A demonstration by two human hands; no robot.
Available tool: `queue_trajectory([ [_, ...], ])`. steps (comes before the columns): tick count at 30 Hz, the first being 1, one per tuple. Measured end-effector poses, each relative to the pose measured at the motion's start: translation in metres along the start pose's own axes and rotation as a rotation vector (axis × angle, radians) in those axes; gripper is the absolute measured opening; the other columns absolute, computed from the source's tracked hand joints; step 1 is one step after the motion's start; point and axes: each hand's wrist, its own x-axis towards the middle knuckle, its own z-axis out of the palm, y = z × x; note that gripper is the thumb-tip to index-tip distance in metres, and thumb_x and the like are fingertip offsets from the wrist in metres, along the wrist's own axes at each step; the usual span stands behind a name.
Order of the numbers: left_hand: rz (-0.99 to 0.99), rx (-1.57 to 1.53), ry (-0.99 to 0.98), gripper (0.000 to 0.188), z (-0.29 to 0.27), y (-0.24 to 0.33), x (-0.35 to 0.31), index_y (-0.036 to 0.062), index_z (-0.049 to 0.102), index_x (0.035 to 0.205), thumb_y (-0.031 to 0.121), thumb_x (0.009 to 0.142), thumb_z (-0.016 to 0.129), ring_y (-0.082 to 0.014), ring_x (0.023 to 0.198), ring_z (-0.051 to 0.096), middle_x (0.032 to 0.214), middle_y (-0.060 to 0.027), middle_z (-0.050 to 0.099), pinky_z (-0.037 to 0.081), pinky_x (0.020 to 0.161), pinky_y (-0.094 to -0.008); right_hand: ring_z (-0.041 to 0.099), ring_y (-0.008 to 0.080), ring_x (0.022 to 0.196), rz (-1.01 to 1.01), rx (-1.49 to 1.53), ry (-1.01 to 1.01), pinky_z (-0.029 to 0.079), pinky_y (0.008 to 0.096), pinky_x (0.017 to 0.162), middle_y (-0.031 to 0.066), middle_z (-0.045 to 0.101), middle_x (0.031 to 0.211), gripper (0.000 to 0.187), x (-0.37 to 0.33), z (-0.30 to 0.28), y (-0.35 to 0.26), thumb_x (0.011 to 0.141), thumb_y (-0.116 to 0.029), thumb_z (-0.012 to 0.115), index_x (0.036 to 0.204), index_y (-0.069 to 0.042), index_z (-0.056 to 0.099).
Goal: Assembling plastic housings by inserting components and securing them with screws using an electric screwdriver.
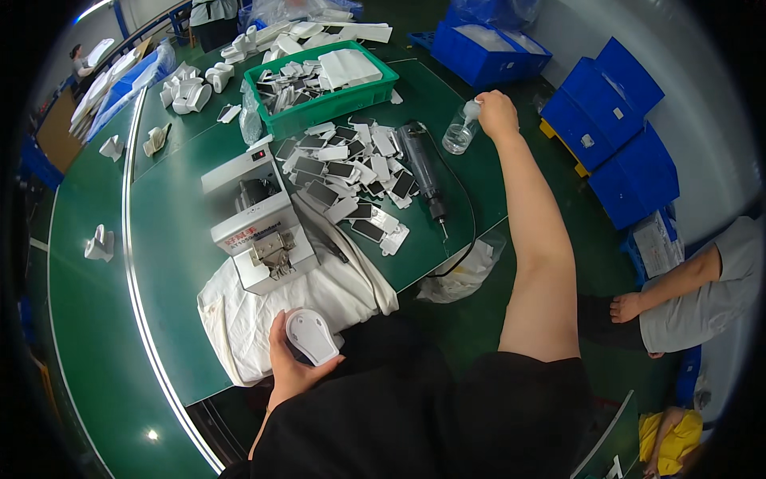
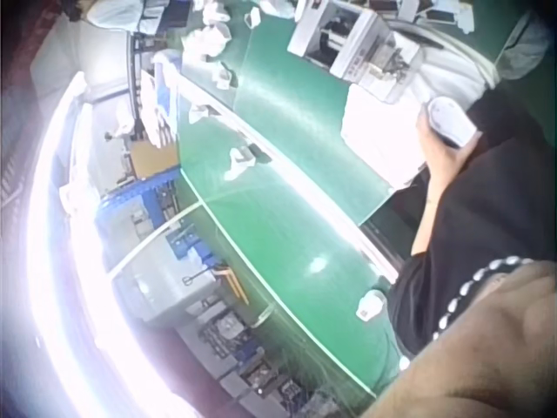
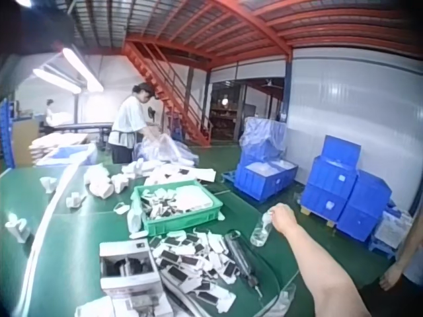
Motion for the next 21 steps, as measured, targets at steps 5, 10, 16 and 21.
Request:
queue_trajectory([
  [5, 0.0, 0.008, 0.001, 0.124, 0.004, -0.004, -0.005, 0.0001, 0.021, 0.147, 0.021, 0.052, 0.098, -0.0302, 0.123, 0.052, 0.132, -0.0206, 0.048, 0.041, 0.104, -0.0414, 0.062, 0.0361, 0.101, -0.114, -0.033, -0.002, 0.05, 0.0433, 0.09, 0.0146, 0.066, 0.106, 0.022, 0.005, 0.013, 0.007, 0.084, -0.001, 0.059, 0.1, -0.006, 0.073],
  [10, -0.034, -0.148, 0.087, 0.099, 0.007, 0.001, 0.005, 0.0013, 0.044, 0.135, 0.022, 0.052, 0.095, -0.0327, 0.117, 0.054, 0.127, -0.0142, 0.057, 0.044, 0.1, -0.0397, 0.062, 0.0372, 0.101, -0.266, -0.082, 0.004, 0.049, 0.0422, 0.088, 0.0172, 0.065, 0.105, 0.028, 0.013, 0.01, 0.03, 0.08, 0.001, 0.056, 0.102, -0.005, 0.072],
  [16, 0.016, -0.153, 0.107, 0.107, 0.01, -0.004, 0.004, 0.0055, 0.036, 0.139, 0.021, 0.051, 0.095, -0.0354, 0.119, 0.053, 0.132, -0.0123, 0.055, 0.045, 0.1, -0.0425, 0.062, 0.038, 0.101, -0.219, -0.109, -0.07, 0.049, 0.0415, 0.088, 0.0189, 0.065, 0.105, 0.027, 0.015, 0.012, 0.018, 0.085, -0.002, 0.056, 0.107, -0.005, 0.071],
  [21, 0.031, -0.181, 0.135, 0.109, 0.008, -0.002, -0.002, 0.0061, 0.032, 0.142, 0.02, 0.054, 0.094, -0.0376, 0.12, 0.052, 0.134, -0.016, 0.053, 0.045, 0.1, -0.0433, 0.062, 0.0357, 0.103, -0.197, -0.049, 0.068, 0.049, 0.0403, 0.091, 0.0164, 0.064, 0.11, 0.024, 0.005, 0.038, 0.039, 0.087, -0.006, 0.058, 0.106, -0.007, 0.073],
])
